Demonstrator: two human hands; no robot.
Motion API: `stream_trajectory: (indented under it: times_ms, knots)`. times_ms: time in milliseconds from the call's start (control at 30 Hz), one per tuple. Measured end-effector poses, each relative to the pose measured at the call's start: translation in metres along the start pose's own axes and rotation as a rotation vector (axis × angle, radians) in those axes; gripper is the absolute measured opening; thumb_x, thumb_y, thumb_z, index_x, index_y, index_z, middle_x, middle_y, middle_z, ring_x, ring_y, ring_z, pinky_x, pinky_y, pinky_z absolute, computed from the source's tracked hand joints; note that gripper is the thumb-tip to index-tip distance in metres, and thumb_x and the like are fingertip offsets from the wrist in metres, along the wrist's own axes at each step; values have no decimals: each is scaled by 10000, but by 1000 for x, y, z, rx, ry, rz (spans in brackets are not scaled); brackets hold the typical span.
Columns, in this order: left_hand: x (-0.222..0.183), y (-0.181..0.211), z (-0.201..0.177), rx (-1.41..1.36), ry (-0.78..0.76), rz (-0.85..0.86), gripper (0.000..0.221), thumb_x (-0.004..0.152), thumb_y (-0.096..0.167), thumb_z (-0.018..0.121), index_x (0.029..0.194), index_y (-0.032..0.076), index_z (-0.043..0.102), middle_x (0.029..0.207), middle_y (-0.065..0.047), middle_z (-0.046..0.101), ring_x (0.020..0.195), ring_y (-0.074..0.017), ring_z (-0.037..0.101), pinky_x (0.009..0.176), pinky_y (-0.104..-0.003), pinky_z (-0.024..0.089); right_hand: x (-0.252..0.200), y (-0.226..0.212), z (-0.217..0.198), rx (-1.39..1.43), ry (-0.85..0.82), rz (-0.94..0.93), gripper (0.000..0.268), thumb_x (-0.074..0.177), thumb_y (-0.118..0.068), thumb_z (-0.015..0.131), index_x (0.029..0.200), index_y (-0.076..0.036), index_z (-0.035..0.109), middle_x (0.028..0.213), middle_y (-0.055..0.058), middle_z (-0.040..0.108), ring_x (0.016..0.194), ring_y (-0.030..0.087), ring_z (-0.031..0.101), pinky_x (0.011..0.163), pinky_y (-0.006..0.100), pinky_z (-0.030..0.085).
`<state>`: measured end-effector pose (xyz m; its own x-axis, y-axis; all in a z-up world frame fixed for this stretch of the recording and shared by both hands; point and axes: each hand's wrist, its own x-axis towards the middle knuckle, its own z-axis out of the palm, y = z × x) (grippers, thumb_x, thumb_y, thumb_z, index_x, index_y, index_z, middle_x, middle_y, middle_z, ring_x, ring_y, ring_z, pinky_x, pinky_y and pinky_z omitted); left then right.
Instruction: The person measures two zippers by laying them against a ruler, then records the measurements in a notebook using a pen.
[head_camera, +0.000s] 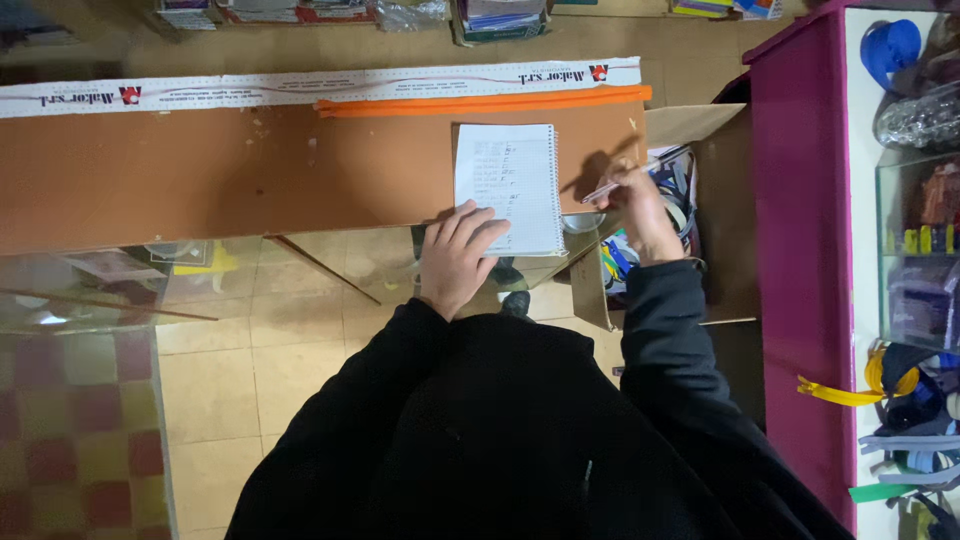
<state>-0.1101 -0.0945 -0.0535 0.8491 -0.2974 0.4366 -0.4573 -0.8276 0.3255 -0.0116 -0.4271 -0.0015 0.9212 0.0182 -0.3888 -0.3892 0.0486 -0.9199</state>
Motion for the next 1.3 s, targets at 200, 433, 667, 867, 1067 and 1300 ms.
stream_trajectory:
  times_ms: [200,433,667,867,1067,1300]
  knots:
    - [-6,-6,10,-61,47,-35,413,1124,384,770,1523,448,690,1498,73,692,1520,-223,638,1076,-431,499,-11,-4,20,-128,-15,-222,393,1183,-299,407,1181,-65,723,797,177,745,896,325,834,969,394,595]
    - [-8,-3,6,-125,66,-68,415,1152,359,739,1556,440,689,1503,70,689,1491,-235,652,1038,-412,490,-30,-4,51,-224,92,-294,308,1248,-368,638,1278,-62,648,1236,213,781,1254,358,783,1168,522,570]
    - [-6,8,-11,-220,85,-129,424,1186,330,736,1595,409,653,1550,35,631,1522,-272,625,1018,-424,499,9,55,49,-141,179,-330,470,1033,-113,970,1234,-82,547,1289,181,776,1252,309,822,1007,422,687]
    - [-7,6,-13,-307,39,-104,477,1181,312,725,1641,376,617,1595,-3,597,1561,-346,576,1094,-501,505,-16,25,80,41,244,-309,458,992,-70,932,1208,-159,538,1230,117,792,1079,160,790,702,241,656]
    - [-5,18,-18,-267,3,-223,660,1063,279,847,1663,316,573,1453,-45,573,1387,-342,618,1032,-489,497,-51,-26,104,41,288,-435,449,1003,-49,884,1176,-196,496,1253,113,704,1273,254,686,1002,397,586]
    - [13,35,-18,-445,-140,-354,667,1026,319,887,1575,114,568,1249,-151,674,1206,-448,738,954,-589,554,-60,-39,108,-64,197,-609,439,1062,69,707,1254,-198,416,1357,196,663,1075,227,733,942,381,656]
